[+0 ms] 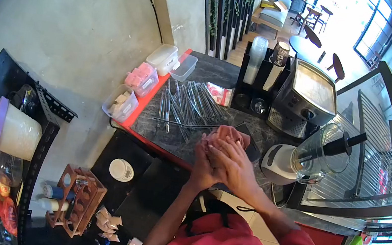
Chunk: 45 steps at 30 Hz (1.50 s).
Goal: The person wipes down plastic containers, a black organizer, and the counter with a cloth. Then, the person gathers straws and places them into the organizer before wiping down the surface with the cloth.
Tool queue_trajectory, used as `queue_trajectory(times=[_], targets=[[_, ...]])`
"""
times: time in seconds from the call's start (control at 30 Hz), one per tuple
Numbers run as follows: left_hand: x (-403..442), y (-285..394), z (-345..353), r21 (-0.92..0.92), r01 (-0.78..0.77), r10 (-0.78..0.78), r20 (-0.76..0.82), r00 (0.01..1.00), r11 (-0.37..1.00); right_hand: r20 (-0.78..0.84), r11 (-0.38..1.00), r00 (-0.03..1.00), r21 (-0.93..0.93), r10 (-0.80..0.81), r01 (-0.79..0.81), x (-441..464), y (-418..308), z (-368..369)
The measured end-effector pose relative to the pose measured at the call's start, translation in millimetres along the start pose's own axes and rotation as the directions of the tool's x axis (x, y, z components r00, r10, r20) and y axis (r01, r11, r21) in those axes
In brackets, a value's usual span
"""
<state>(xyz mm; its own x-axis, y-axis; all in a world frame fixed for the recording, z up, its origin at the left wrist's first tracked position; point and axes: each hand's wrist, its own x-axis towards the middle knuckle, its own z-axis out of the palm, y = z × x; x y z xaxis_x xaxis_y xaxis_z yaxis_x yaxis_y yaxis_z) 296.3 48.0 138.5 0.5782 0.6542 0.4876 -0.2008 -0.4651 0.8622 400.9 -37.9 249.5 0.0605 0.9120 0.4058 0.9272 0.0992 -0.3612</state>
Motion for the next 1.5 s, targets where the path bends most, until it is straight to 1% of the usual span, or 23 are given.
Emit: queue_trajectory(times=[0.07,0.13,0.17,0.3,0.37,0.4,0.43,0.53,0.6,0.63,0.73,0.8,0.9,0.97,1.03,1.13,1.17,1.27,1.33,1.37,1.43,1.47,1.5], targets=[[6.9,23.7,-3.6,0.312,0.016,-0.020,0.009,1.000,0.950,0.022,0.999,1.000,-0.051,-0.012,0.013,-8.4,16.2,-7.8],[10.9,25.3,-1.4,0.306,0.070,-0.081,0.025,0.996,0.949,-0.033,0.993,0.996,-0.082,0.083,-0.085,-6.7,37.6,-18.8],[13.8,28.7,1.3,0.301,0.082,-0.093,0.022,0.995,0.950,-0.058,0.981,0.981,0.075,0.183,-0.178,-3.0,39.5,-21.0],[15.3,31.3,13.5,0.286,0.055,-0.045,-0.041,0.998,0.957,-0.193,0.985,0.967,0.002,0.169,-0.172,4.4,32.5,4.8],[17.3,16.5,12.1,0.268,-0.047,0.056,-0.024,0.998,0.962,-0.106,0.990,0.986,0.079,0.126,-0.118,-5.6,7.8,14.7],[8.4,-8.9,10.5,0.327,-0.123,0.096,0.096,0.991,0.937,-0.168,0.992,0.979,0.070,0.113,-0.103,-12.5,-12.8,15.7],[8.1,-4.9,7.0,0.330,-0.125,0.097,0.100,0.990,0.936,-0.173,0.992,0.978,0.073,0.115,-0.103,-12.6,-17.0,8.3],[12.9,28.5,-0.5,0.440,-0.183,0.121,0.164,0.979,0.879,-0.018,0.958,0.989,0.254,0.145,-0.136,-12.5,-3.4,-21.9],[19.3,58.4,-5.4,0.627,-0.090,-0.018,0.164,0.986,0.774,0.087,0.738,0.944,0.603,0.318,-0.304,-8.2,11.6,-54.3],[22.2,72.0,-7.7,0.710,-0.044,-0.089,0.149,0.985,0.703,-0.071,0.682,0.928,0.699,0.366,-0.216,-2.4,19.7,-57.3],[34.9,84.3,-5.6,0.705,-0.070,-0.104,0.201,0.974,0.706,-0.267,0.863,0.885,0.445,0.382,-0.239,6.4,41.2,-60.8],[38.6,79.9,2.7,0.698,-0.098,-0.085,0.222,0.971,0.709,-0.154,0.986,0.978,0.101,0.145,-0.130,14.7,34.6,-52.5],[40.4,74.7,11.3,0.666,-0.054,-0.126,0.220,0.967,0.744,-0.199,0.974,0.965,-0.113,0.172,-0.197,-8.3,32.5,-15.2],[36.5,76.1,11.5,0.658,-0.056,-0.119,0.217,0.969,0.751,-0.155,0.973,0.970,-0.110,0.186,-0.204,-26.3,27.9,-23.0],[36.8,75.7,11.1,0.721,-0.037,-0.169,0.213,0.962,0.692,-0.015,0.941,0.973,-0.253,0.230,-0.226,-44.4,13.8,-36.7],[39.6,76.2,6.7,0.694,-0.023,-0.174,0.212,0.962,0.720,0.257,0.956,0.922,-0.041,0.290,-0.290,-58.3,5.7,-77.5],[39.8,76.8,6.2,0.682,-0.014,-0.178,0.212,0.961,0.731,0.293,0.927,0.916,0.173,0.274,-0.333,-59.3,20.3,-83.8],[40.0,79.8,7.7,0.667,-0.002,-0.180,0.204,0.962,0.745,0.051,0.870,0.888,0.183,0.457,-0.458,-32.2,20.6,-103.4],[39.4,79.0,9.6,0.653,-0.014,-0.164,0.211,0.964,0.757,-0.198,0.938,0.918,0.125,0.344,-0.324,-5.5,18.1,-98.8],[39.8,78.2,11.2,0.639,-0.025,-0.148,0.215,0.965,0.769,-0.235,0.969,0.940,0.045,0.248,-0.245,1.6,31.1,-81.5],[36.2,77.4,13.5,0.658,-0.022,-0.155,0.210,0.965,0.753,-0.144,0.990,0.981,-0.027,0.134,-0.139,-0.5,56.3,-34.3],[36.0,77.5,13.9,0.679,-0.012,-0.159,0.190,0.969,0.734,-0.215,0.972,0.960,-0.113,0.179,-0.206,-10.2,53.2,-9.8],[35.4,79.7,14.1,0.695,-0.006,-0.163,0.177,0.971,0.719,-0.171,0.968,0.971,-0.155,0.168,-0.195,-20.1,49.1,-9.2]])
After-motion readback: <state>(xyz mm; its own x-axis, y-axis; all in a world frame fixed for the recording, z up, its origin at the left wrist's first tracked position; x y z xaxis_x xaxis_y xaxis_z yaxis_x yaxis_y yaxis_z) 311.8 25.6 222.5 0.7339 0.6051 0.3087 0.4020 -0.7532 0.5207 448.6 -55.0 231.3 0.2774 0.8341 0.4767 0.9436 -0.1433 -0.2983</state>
